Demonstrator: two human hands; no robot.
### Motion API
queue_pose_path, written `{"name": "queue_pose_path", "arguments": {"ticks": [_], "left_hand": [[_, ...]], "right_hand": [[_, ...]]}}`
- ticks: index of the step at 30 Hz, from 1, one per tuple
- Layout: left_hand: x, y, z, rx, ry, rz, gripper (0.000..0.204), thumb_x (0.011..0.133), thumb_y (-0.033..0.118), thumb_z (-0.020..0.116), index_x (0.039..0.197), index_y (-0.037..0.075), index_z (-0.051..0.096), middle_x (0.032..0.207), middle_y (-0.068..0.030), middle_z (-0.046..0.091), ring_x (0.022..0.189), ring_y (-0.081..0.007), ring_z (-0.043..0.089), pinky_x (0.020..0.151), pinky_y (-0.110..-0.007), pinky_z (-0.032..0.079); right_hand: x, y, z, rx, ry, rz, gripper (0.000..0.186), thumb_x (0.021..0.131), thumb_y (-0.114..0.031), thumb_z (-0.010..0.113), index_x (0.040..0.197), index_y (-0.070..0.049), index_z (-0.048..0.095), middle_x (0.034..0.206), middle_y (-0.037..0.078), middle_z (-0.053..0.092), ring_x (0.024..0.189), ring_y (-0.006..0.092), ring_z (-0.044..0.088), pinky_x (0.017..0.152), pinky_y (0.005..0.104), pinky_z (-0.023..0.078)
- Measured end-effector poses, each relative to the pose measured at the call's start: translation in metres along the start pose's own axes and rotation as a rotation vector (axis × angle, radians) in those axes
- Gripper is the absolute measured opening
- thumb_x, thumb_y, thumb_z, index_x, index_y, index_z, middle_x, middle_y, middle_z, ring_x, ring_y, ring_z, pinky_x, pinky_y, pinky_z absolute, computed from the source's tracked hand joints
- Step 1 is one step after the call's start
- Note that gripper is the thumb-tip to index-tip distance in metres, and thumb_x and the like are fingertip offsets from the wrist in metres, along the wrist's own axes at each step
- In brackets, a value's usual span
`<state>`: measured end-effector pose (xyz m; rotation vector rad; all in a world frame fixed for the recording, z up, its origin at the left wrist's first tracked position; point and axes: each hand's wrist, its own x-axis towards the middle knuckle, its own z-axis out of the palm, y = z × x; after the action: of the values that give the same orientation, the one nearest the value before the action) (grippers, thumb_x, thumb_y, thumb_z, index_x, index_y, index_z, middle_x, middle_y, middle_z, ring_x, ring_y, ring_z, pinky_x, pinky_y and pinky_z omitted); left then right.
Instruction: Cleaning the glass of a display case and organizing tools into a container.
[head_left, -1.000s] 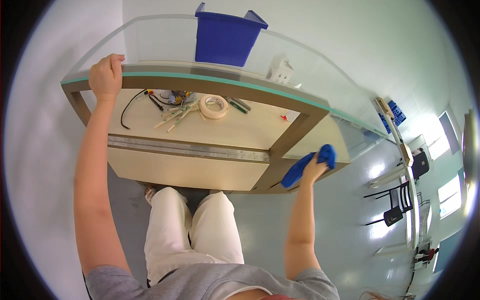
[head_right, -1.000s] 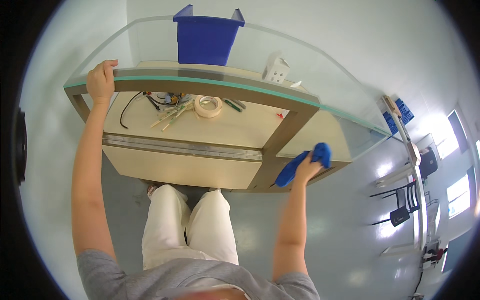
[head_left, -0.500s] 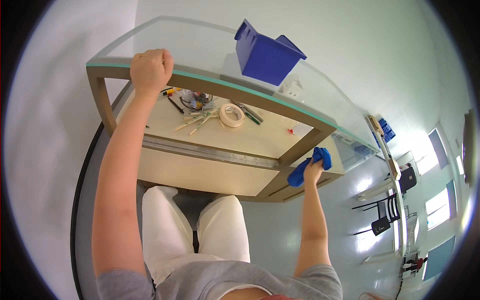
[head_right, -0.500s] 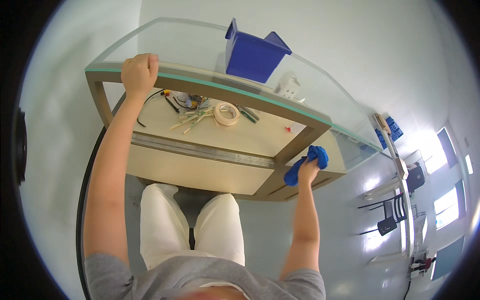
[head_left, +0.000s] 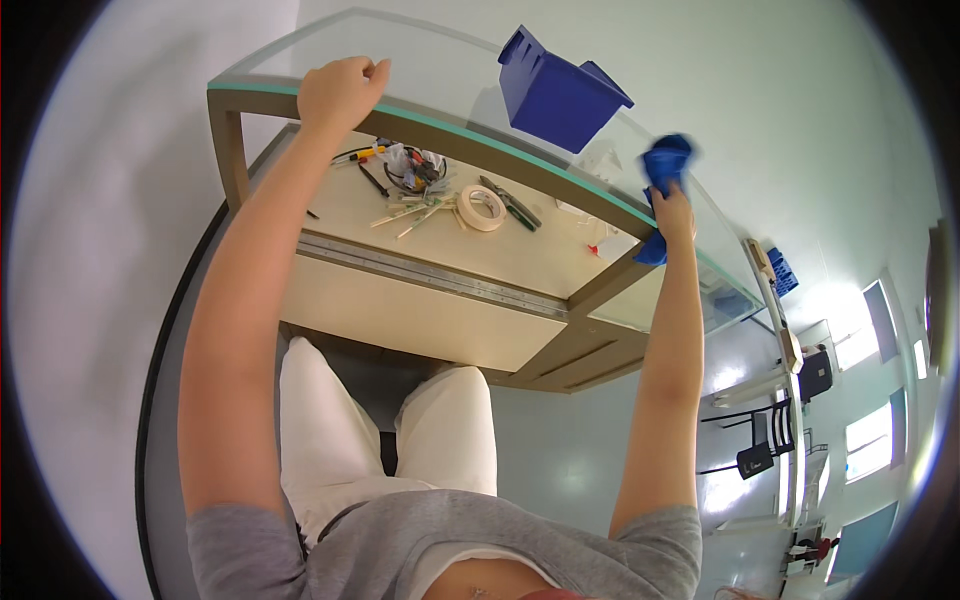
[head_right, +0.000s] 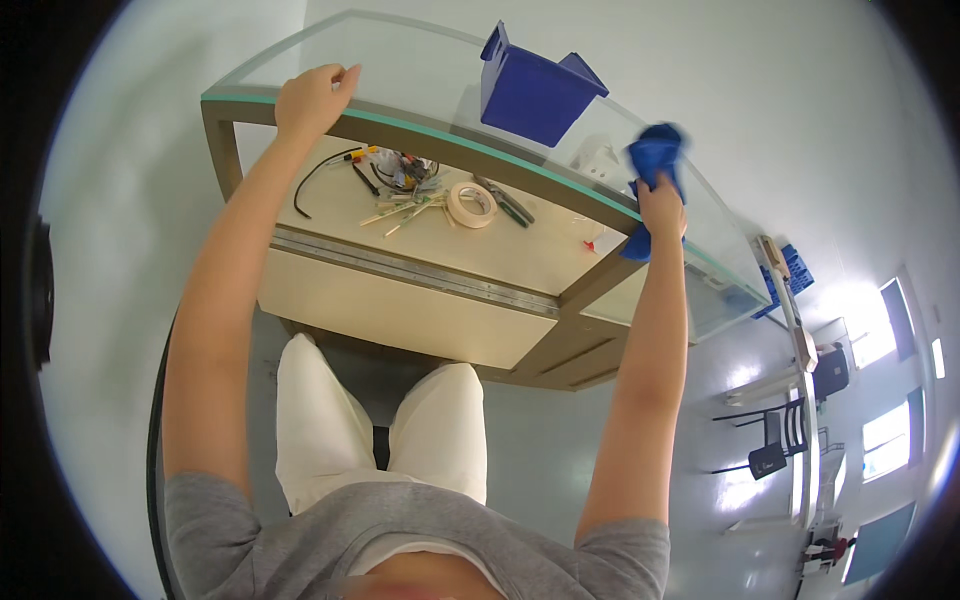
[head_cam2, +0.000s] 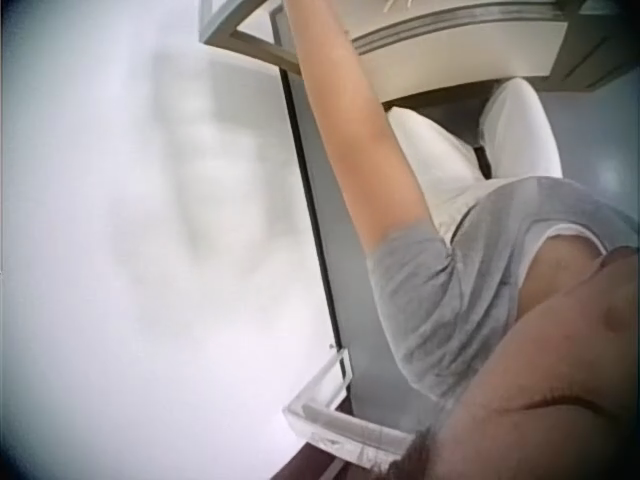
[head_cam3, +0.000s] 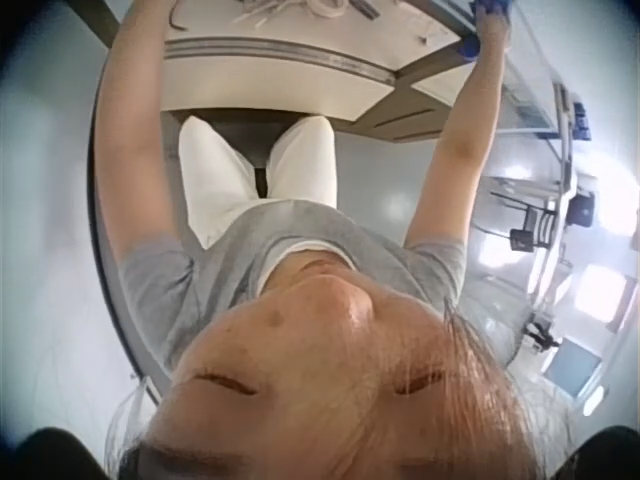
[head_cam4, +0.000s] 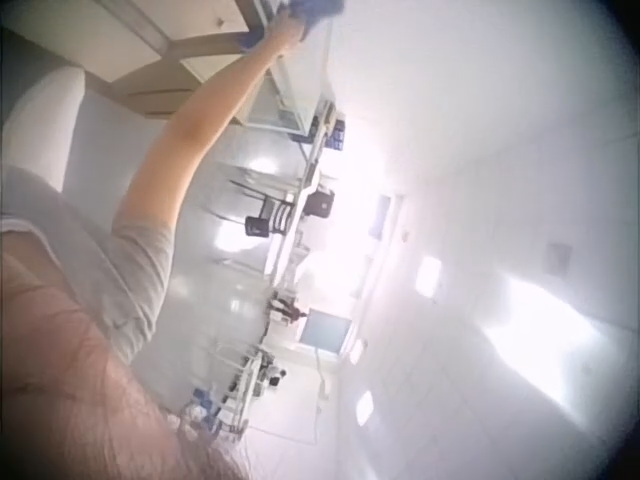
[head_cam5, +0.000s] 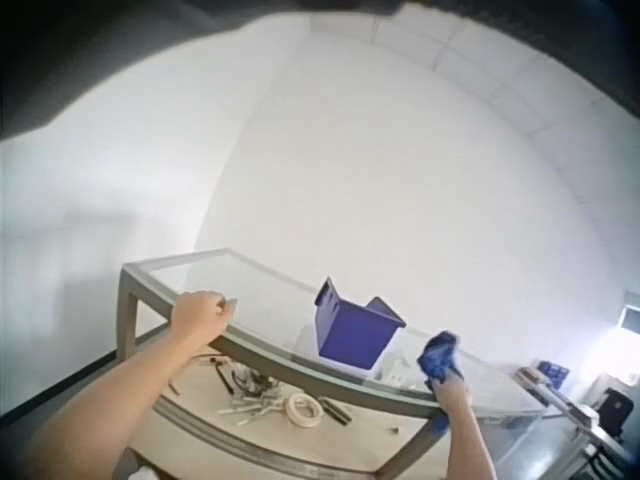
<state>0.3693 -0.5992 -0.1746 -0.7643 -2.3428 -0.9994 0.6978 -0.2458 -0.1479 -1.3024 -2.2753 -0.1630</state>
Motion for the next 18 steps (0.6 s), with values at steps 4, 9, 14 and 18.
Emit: {"name": "queue_pose_path", "arguments": {"ticks": [4, 9, 14, 18], "left_hand": [[0.049, 0.035, -0.009, -0.420, -0.201, 0.072, 0.060, 0.089, 0.056, 0.051, 0.097, -0.001, 0.064, 0.104, -0.0207, 0.066, 0.101, -0.0327, 0.061, 0.087, -0.041, 0.045], [0.063, 0.154, -0.011, -0.683, -0.371, -0.055, 0.072, 0.086, 0.058, 0.053, 0.118, -0.006, 0.055, 0.119, -0.0247, 0.059, 0.110, -0.0376, 0.056, 0.097, -0.049, 0.042], [0.061, 0.199, 0.024, -0.772, -0.433, -0.265, 0.057, 0.081, 0.049, 0.064, 0.106, -0.001, 0.060, 0.108, -0.0156, 0.062, 0.104, -0.0361, 0.056, 0.097, -0.059, 0.041], [0.071, 0.191, 0.032, -0.556, -0.639, -0.253, 0.032, 0.084, 0.023, 0.052, 0.102, -0.002, 0.061, 0.101, -0.0156, 0.064, 0.091, -0.0327, 0.063, 0.084, -0.054, 0.051]], "right_hand": [[0.027, 0.015, 0.013, 0.030, -0.120, -0.066, 0.049, 0.087, -0.042, 0.051, 0.130, -0.019, 0.055, 0.124, 0.016, 0.060, 0.115, 0.0363, 0.057, 0.097, 0.0468, 0.045], [0.020, 0.015, 0.015, -0.012, -0.113, -0.052, 0.049, 0.088, -0.041, 0.050, 0.131, -0.019, 0.054, 0.127, 0.016, 0.058, 0.119, 0.0390, 0.053, 0.098, 0.0488, 0.045], [0.002, 0.002, 0.004, 0.025, -0.062, -0.005, 0.047, 0.087, -0.041, 0.050, 0.128, -0.018, 0.057, 0.127, 0.013, 0.058, 0.119, 0.0356, 0.053, 0.099, 0.0483, 0.044], [-0.003, -0.004, 0.004, 0.048, -0.056, -0.001, 0.047, 0.087, -0.040, 0.050, 0.127, -0.019, 0.058, 0.127, 0.013, 0.058, 0.119, 0.0347, 0.053, 0.099, 0.0477, 0.044]]}}
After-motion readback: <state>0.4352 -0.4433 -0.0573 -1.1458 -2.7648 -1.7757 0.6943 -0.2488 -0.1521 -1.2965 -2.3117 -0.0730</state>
